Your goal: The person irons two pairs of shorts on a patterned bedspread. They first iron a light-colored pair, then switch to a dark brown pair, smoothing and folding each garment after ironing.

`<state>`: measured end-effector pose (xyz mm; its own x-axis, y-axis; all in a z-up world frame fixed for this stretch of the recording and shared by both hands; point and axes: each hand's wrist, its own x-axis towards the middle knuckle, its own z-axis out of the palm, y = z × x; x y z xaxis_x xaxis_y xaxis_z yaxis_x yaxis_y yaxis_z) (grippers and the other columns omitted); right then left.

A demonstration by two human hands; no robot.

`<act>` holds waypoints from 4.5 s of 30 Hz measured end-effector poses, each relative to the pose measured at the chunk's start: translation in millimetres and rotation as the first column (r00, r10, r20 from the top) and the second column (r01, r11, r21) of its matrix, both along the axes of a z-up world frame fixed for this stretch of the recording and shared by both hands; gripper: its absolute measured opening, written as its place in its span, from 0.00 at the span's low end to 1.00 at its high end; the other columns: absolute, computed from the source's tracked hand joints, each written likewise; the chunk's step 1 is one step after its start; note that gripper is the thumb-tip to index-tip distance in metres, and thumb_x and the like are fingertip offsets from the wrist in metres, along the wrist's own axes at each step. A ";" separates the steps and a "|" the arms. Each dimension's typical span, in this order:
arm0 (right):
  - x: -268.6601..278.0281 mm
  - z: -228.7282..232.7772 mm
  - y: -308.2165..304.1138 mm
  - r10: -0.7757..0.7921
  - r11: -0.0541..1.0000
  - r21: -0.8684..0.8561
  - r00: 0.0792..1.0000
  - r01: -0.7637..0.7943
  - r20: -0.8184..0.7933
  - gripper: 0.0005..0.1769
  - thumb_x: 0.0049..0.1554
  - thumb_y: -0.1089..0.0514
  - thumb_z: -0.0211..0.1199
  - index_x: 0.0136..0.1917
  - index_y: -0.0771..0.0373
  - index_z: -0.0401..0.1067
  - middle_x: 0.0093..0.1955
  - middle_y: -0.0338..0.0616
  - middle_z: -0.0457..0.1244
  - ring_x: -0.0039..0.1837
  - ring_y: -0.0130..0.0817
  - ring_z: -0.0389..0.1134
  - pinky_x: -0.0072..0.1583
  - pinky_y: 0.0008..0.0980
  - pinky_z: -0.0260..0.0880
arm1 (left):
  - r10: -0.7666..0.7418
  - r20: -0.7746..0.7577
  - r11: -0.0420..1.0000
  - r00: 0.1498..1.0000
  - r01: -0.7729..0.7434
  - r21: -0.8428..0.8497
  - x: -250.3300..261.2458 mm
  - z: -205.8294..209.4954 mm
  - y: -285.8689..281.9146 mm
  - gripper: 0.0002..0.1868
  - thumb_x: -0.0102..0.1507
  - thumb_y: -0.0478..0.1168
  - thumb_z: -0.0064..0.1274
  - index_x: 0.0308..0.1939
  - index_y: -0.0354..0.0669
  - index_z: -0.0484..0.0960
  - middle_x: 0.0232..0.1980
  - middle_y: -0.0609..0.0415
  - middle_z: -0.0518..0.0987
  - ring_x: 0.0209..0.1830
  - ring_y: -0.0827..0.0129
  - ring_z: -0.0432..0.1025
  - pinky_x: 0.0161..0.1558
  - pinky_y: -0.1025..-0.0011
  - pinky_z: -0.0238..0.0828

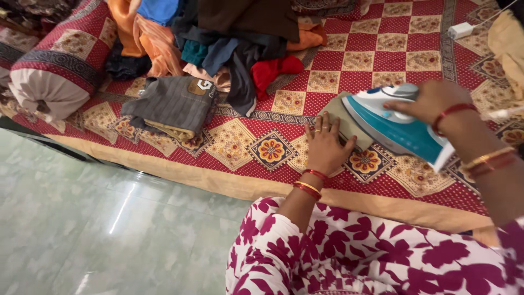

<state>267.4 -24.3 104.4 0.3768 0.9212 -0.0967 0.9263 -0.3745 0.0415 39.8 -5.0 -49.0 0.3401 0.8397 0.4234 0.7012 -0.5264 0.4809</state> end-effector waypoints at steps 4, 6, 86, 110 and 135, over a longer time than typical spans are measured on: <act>-3.0 4.1 -2.8 -0.049 0.997 -0.054 0.998 0.052 0.049 0.55 0.46 0.08 0.54 0.41 0.66 0.82 0.41 0.57 0.71 0.44 0.51 0.77 0.49 0.46 0.78 | 0.000 0.004 1.000 1.000 0.000 -0.010 -0.2 3.4 -3.1 0.39 0.60 0.62 0.47 0.69 0.42 0.74 0.79 0.33 0.59 0.81 0.43 0.51 0.77 0.37 0.32; -4.6 2.7 4.1 -0.042 0.998 -0.036 0.998 0.044 0.049 0.55 0.46 0.08 0.54 0.41 0.65 0.83 0.40 0.57 0.71 0.44 0.51 0.77 0.48 0.46 0.78 | 0.005 -0.007 1.000 1.000 -0.005 -0.009 1.0 5.0 -3.3 0.39 0.60 0.61 0.47 0.69 0.42 0.74 0.79 0.32 0.59 0.81 0.42 0.51 0.77 0.36 0.32; 1.2 -5.9 63.0 -0.077 0.996 0.042 0.996 0.079 -0.036 0.51 0.46 0.13 0.62 0.50 0.64 0.81 0.44 0.58 0.74 0.46 0.51 0.78 0.49 0.47 0.78 | 0.006 0.079 1.000 0.997 -0.005 -0.023 -0.3 2.8 -4.5 0.44 0.53 0.58 0.56 0.68 0.35 0.71 0.76 0.35 0.64 0.80 0.43 0.53 0.77 0.39 0.39; 141.6 -19.8 28.7 -0.211 0.724 0.628 0.958 0.285 -0.193 0.49 0.54 0.18 0.74 0.53 0.71 0.79 0.48 0.64 0.70 0.48 0.57 0.73 0.49 0.50 0.72 | -0.152 0.031 0.988 0.988 0.151 0.027 -8.1 17.9 -16.1 0.50 0.57 0.75 0.51 0.68 0.39 0.74 0.77 0.39 0.64 0.82 0.48 0.51 0.79 0.38 0.26; 196.3 -153.7 -38.5 0.309 0.371 0.867 0.835 0.334 -0.454 0.29 0.69 0.49 0.70 0.73 0.71 0.67 0.67 0.51 0.67 0.67 0.39 0.69 0.67 0.35 0.66 | -0.256 -0.020 0.958 0.966 0.257 0.126 -4.3 1.0 -12.0 0.26 0.55 0.46 0.61 0.58 0.51 0.81 0.70 0.48 0.74 0.77 0.52 0.61 0.80 0.39 0.33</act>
<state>463.7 -62.8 -49.3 0.5802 0.5428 0.6072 0.6668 0.1115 -0.7368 35.5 -17.0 -48.1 0.5386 0.6637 0.5190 0.5363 -0.7452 0.3964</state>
